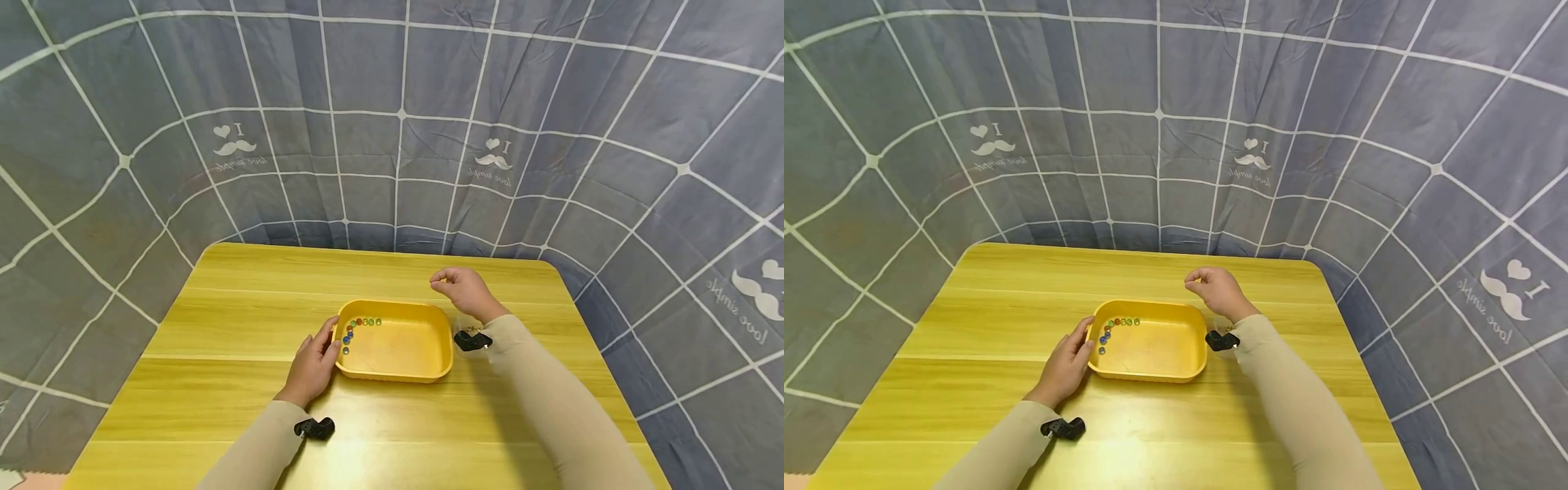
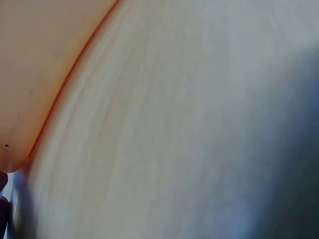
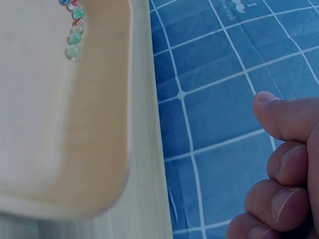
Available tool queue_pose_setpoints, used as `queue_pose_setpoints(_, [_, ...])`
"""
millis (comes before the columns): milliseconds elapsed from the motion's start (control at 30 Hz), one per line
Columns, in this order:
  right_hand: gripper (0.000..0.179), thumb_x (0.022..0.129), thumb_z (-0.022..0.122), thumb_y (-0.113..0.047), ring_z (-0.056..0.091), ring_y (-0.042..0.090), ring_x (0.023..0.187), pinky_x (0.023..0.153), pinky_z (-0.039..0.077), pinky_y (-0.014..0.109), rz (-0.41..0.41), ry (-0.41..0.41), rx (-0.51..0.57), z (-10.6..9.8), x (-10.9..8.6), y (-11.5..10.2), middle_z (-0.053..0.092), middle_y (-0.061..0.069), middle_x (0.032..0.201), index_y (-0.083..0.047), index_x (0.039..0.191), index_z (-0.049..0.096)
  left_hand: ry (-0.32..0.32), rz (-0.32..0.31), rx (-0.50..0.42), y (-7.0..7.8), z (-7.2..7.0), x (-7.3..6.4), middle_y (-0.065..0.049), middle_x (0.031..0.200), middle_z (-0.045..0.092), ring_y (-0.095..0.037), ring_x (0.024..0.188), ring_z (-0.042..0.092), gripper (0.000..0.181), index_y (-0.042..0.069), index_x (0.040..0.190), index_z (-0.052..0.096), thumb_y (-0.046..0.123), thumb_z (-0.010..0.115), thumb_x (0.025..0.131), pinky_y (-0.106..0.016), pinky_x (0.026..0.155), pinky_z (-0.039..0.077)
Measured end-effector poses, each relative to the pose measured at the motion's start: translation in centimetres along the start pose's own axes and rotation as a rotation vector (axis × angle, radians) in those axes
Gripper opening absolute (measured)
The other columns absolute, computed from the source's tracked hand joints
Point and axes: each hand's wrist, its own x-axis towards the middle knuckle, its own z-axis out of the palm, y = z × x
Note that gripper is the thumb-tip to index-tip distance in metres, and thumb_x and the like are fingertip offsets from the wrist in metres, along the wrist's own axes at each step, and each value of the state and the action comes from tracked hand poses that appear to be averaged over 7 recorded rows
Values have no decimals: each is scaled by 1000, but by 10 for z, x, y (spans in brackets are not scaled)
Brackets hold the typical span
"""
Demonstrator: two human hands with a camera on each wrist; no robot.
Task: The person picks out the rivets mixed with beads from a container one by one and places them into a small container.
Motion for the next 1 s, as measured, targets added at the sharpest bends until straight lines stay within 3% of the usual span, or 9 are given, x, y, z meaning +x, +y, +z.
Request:
queue_pose_setpoints(167, [20, 104, 68, -28, 51, 21, 75, 68, 44, 33, 0, 17, 14, -7, -6, 7, 74, 8, 98, -14, 113, 79, -7, 11, -14, -1, -1, -1, -14, 142, 69, -39, 135, 63, 51, 28, 162, 42, 29, 50, 112, -58, 133, 14])
queue_pose_setpoints(500, [21, 104, 66, -29, 56, 22, 83, 73, 47, 33, 14, 41, -16, -20, -19, 23, 76, 9, 119, -14, 115, 79, -12, 13, -12, -4, -2, -2, -13, 145, 67, -39, 136, 62, 52, 28, 163, 41, 28, 50, 112, -58, 133, 13])
queue_pose_setpoints(733, [22, 104, 67, -27, 49, 21, 70, 65, 44, 34, 50, 64, 33, -25, -29, 27, 72, 9, 98, -12, 114, 79, -16, 13, -11, -4, -5, -5, -14, 144, 68, -39, 135, 62, 52, 27, 163, 41, 27, 50, 112, -58, 133, 13])
queue_pose_setpoints(1000, [20, 104, 67, -26, 46, 21, 68, 63, 42, 33, 66, 84, 47, -28, -40, 33, 72, 12, 96, -11, 113, 78, -25, 11, -9, -3, -9, -8, -14, 145, 67, -39, 136, 62, 52, 27, 163, 40, 28, 50, 112, -59, 133, 13])
